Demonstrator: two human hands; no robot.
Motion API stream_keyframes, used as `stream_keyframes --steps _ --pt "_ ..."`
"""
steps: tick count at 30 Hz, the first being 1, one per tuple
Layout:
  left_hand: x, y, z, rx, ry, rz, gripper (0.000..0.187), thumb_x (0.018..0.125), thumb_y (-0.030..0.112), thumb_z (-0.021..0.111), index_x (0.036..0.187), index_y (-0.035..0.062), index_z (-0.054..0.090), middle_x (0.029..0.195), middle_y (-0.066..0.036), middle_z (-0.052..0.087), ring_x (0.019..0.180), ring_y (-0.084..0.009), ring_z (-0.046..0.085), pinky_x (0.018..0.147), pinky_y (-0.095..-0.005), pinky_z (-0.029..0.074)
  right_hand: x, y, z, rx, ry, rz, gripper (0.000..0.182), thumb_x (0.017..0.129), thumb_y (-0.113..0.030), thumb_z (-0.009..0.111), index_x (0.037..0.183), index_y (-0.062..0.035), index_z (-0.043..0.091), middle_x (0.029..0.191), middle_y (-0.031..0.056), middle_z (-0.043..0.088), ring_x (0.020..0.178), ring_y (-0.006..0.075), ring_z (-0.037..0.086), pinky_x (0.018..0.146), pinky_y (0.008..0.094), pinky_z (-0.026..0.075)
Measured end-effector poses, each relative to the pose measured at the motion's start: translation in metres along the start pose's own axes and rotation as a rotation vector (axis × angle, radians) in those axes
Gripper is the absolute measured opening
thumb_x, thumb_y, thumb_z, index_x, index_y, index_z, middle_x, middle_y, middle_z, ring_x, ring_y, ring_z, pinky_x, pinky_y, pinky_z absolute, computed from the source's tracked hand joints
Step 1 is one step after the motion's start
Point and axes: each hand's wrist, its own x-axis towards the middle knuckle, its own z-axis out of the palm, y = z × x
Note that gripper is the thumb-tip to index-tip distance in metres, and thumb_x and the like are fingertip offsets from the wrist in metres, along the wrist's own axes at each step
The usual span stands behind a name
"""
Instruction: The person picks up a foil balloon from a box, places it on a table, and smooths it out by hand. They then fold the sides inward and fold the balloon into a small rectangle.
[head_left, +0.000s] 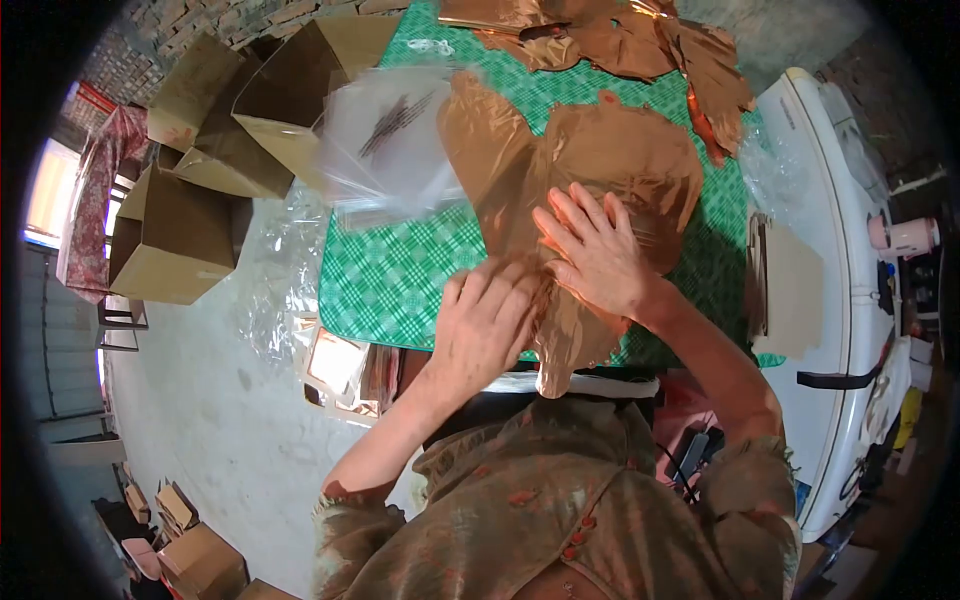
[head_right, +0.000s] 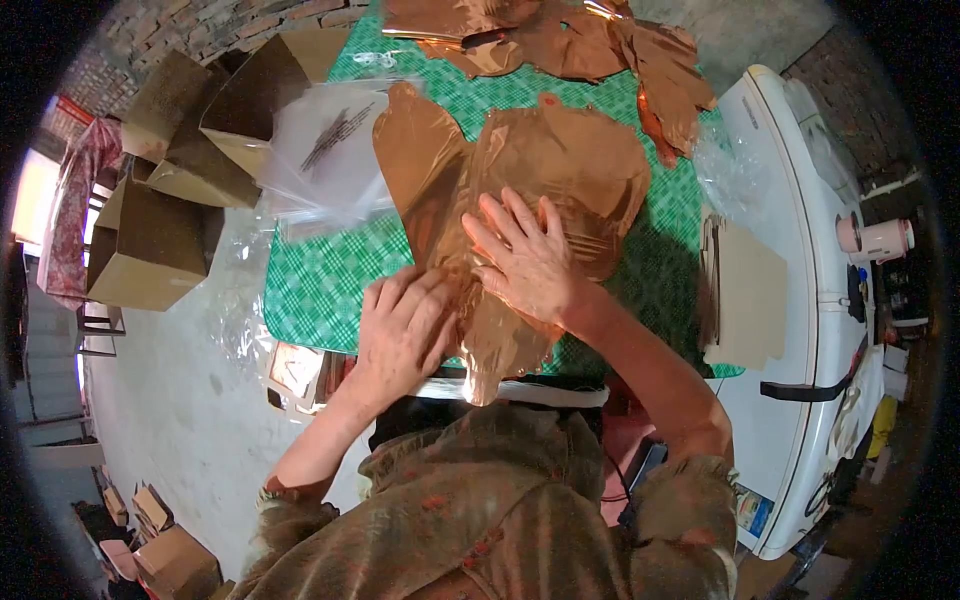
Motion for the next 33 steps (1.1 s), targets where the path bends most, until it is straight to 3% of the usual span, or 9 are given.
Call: stream_keyframes --steps 3,12,19,22,33 --pt "0.016 -0.019 0.013 0.01 -0.076 0.039 0.044 0.083 0.015 0.079 0.125 0.0056 0.066 0.128 -0.01 0.066 0.127 -0.0312 0.059 0.104 -0.0492 0.043 0.0 0.001 0.002 0.035 -0.001 0.008 0.075 0.095 -0.044 0.07 0.16 -0.0144 0.044 0.164 0.015 0.04 0.153 0.0382 0.033 0.118 0.0672 0.03" --pt "0.011 -0.028 0.026 0.052 -0.11 0.104 0.035 0.087 0.016 0.078 0.12 0.006 0.069 0.127 -0.011 0.068 0.124 -0.0311 0.061 0.102 -0.0472 0.045 0.006 0.009 -0.004 0.176 0.03 0.066 0.075 0.096 -0.037 0.071 0.16 -0.0112 0.042 0.164 0.0131 0.039 0.154 0.0343 0.033 0.12 0.0638 0.029" --pt "0.01 -0.028 0.026 0.027 -0.104 0.093 0.035 0.087 0.013 0.078 0.119 0.0045 0.068 0.128 -0.012 0.068 0.121 -0.0316 0.062 0.101 -0.046 0.046 0.024 0.041 0.001 -0.02 0.065 0.137 0.065 0.102 -0.038 0.065 0.156 -0.0088 0.045 0.165 0.0115 0.039 0.155 0.0308 0.031 0.117 0.0575 0.03" --pt "0.011 -0.027 0.025 0.012 -0.099 0.083 0.037 0.086 0.013 0.078 0.12 0.0042 0.067 0.129 -0.013 0.068 0.121 -0.0316 0.062 0.101 -0.0462 0.047 0.034 0.058 0.015 -0.128 0.023 0.101 0.065 0.103 -0.04 0.063 0.156 -0.0091 0.045 0.164 0.0107 0.039 0.153 0.0318 0.032 0.115 0.0582 0.031" --pt "0.011 -0.027 0.023 -0.003 -0.128 0.083 0.039 0.086 0.013 0.077 0.122 0.0041 0.067 0.131 -0.013 0.067 0.124 -0.0323 0.061 0.104 -0.0467 0.047 0.04 0.051 0.023 -0.074 0.016 0.09 0.061 0.105 -0.042 0.059 0.155 -0.0096 0.045 0.162 0.0103 0.04 0.15 0.0324 0.033 0.112 0.0605 0.031"
